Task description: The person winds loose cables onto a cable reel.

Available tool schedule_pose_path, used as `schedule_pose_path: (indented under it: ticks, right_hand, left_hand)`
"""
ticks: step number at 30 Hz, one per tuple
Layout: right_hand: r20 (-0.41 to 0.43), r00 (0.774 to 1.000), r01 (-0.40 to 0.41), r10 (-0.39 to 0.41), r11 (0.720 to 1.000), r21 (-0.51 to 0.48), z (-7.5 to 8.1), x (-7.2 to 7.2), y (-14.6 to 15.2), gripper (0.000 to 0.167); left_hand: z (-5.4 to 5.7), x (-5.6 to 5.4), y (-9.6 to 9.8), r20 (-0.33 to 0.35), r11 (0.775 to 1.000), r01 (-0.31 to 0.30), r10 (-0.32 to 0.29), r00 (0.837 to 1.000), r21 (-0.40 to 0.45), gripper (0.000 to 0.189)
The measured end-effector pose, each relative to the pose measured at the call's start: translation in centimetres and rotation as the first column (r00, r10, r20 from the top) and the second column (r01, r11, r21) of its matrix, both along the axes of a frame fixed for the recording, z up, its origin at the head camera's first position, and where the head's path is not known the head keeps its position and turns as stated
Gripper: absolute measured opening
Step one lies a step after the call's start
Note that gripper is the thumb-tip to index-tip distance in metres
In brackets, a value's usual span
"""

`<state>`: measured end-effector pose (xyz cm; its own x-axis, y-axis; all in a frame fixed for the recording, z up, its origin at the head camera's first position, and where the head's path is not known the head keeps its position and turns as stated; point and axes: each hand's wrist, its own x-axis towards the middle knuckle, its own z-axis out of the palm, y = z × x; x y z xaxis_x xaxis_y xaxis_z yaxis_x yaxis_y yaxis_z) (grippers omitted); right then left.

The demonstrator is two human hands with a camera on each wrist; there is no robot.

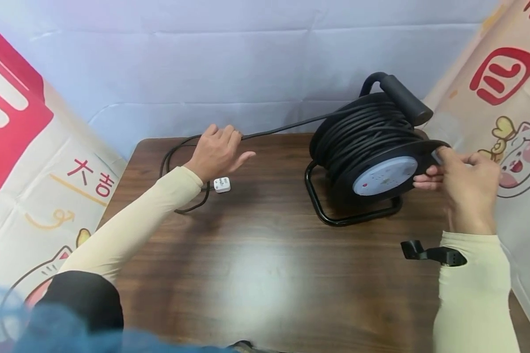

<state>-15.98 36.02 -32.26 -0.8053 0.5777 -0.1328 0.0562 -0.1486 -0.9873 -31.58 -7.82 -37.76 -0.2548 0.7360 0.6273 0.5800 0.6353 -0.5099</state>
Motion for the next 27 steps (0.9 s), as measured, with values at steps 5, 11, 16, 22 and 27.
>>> schedule_pose_path:
  ticks: [5,11,16,22,27]
  right_hand:
    - [-0.027,1.0,-0.001,0.001,1.0,-0.01,-0.4,0.1,0.5,0.023]
    - [-0.005,1.0,0.003,-0.003,1.0,0.008,-0.6,-0.1,0.6,0.025]
    - [-0.017,1.0,-0.008,0.008,1.0,0.012,-0.6,0.0,0.8,0.025]
    - [0.021,1.0,-0.014,0.013,0.999,0.031,-0.7,0.2,0.9,0.022]
    - [0.013,1.0,-0.014,0.014,1.0,0.02,-1.0,0.2,1.1,0.022]
  left_hand:
    - [0.1,-0.1,0.4,-0.002,1.0,-0.023,0.023,1.0,-0.014,0.057]
    - [0.0,0.0,0.8,0.034,0.999,-0.041,0.041,0.999,-0.001,0.057]
    - [0.1,0.1,1.2,0.075,0.999,-0.045,0.044,0.996,0.012,0.055]
    - [0.2,0.1,1.4,0.112,1.0,-0.029,0.029,0.993,0.003,0.055]
    - [0.1,-0.1,1.5,0.12,1.0,-0.008,0.007,0.993,0.01,0.053]
